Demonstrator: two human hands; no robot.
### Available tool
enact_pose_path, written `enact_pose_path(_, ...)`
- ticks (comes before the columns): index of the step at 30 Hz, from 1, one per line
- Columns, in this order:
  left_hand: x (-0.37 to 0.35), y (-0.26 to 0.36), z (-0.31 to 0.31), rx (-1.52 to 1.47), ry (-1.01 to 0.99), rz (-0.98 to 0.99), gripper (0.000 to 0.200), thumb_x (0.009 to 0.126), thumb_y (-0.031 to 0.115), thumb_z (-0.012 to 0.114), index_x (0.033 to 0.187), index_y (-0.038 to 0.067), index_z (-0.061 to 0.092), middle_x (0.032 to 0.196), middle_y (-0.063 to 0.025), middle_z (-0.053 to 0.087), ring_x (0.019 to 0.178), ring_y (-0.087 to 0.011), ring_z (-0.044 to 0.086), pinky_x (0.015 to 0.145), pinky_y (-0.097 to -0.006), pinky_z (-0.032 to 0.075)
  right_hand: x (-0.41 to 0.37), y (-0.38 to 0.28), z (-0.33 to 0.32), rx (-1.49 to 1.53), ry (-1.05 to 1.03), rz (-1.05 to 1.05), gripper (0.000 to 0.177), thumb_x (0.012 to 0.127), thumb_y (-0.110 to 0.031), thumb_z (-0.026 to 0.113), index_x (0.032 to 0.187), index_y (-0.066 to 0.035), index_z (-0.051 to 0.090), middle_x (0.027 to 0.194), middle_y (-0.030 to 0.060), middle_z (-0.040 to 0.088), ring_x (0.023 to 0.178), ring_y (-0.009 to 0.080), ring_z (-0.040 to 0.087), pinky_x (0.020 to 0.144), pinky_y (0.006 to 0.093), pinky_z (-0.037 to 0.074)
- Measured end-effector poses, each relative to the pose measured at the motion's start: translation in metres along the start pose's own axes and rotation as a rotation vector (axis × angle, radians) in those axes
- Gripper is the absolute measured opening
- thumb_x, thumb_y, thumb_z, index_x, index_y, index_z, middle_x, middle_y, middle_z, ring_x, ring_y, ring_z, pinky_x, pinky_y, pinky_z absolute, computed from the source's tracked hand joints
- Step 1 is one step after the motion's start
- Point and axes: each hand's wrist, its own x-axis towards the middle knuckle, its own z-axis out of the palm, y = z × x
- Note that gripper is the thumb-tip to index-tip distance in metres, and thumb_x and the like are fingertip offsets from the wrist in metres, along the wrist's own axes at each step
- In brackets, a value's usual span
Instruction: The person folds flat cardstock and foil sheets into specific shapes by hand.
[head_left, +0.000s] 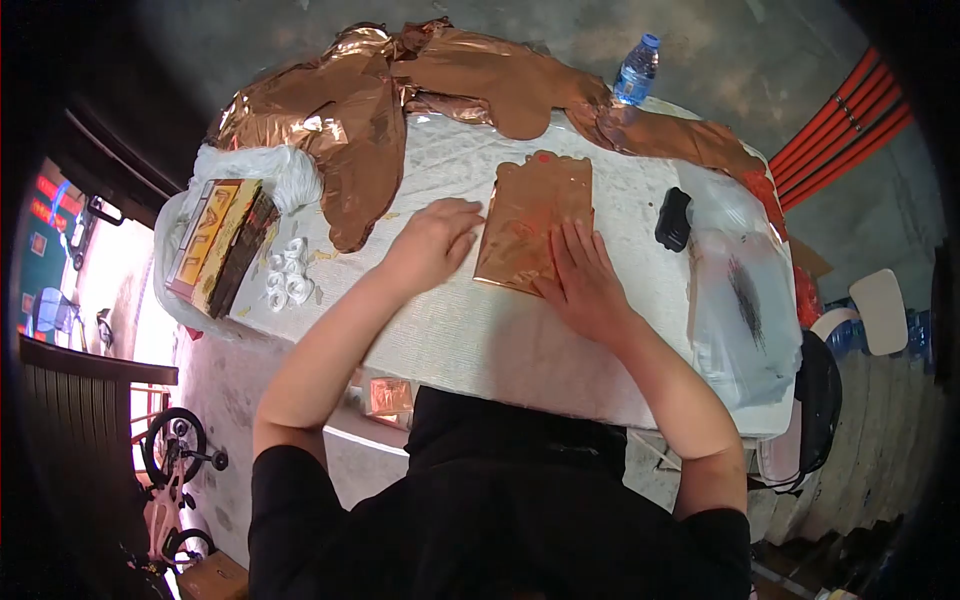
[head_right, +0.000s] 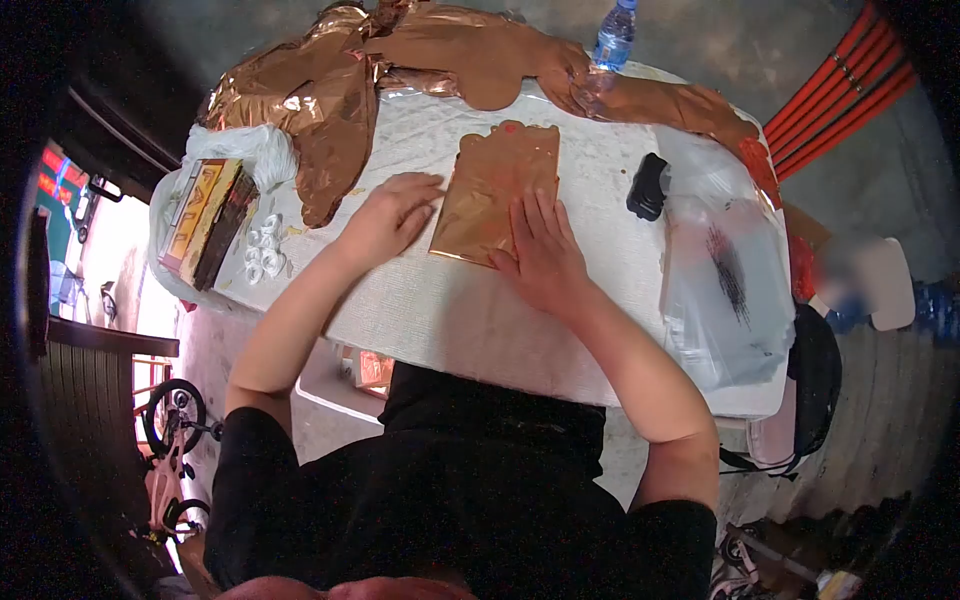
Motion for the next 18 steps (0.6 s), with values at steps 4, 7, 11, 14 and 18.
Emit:
enact_pose_path(4,0.002,-0.018,0.002,0.058,-0.126,0.174,0.035,0.08,-0.003,0.055,0.114,-0.002,0.061,0.124,-0.0175,0.059,0.125,-0.0362,0.047,0.102,-0.0418,0.041,0.0,0.003,0.003,-0.011,0.021,-0.031,0.07,0.094,-0.038,0.049,0.142,0.008,0.028,0.149,0.0273,0.025,0.142,0.0388,0.019,0.116,0.0483,0.014)
enact_pose_path(7,0.009,-0.019,0.003,0.049,-0.175,0.25,0.036,0.079,-0.002,0.055,0.115,-0.001,0.062,0.124,-0.0157,0.059,0.128,-0.0355,0.043,0.105,-0.0433,0.038,0.0,0.002,0.0,-0.018,-0.011,-0.014,0.071,0.094,-0.038,0.05,0.143,0.008,0.027,0.15,0.0271,0.024,0.142,0.0384,0.019,0.116,0.0482,0.014)
enact_pose_path(11,0.013,-0.023,0.005,0.102,-0.258,0.328,0.036,0.078,0.003,0.057,0.114,-0.001,0.061,0.121,-0.0166,0.06,0.127,-0.0366,0.044,0.106,-0.047,0.036,0.0,0.0,-0.002,-0.008,-0.012,-0.006,0.071,0.093,-0.037,0.05,0.143,0.008,0.027,0.15,0.0269,0.024,0.142,0.0377,0.019,0.116,0.0481,0.015)
enact_pose_path(14,0.018,-0.026,0.006,0.037,-0.227,0.339,0.032,0.078,0.004,0.058,0.11,-0.001,0.06,0.117,-0.0169,0.06,0.124,-0.035,0.047,0.104,-0.0457,0.037,0.0,0.0,-0.002,-0.006,-0.007,-0.007,0.07,0.093,-0.037,0.05,0.143,0.008,0.027,0.15,0.0267,0.025,0.142,0.0374,0.019,0.116,0.0481,0.014)
enact_pose_path(18,0.027,-0.027,0.007,-0.593,-0.256,-0.142,0.034,0.082,0.004,0.057,0.116,-0.001,0.052,0.112,-0.0135,0.062,0.112,-0.0236,0.056,0.096,-0.0354,0.042,0.0,-0.001,-0.003,-0.009,-0.029,0.009,0.07,0.093,-0.037,0.051,0.142,0.008,0.028,0.15,0.0265,0.025,0.142,0.0373,0.019,0.116,0.0479,0.014)
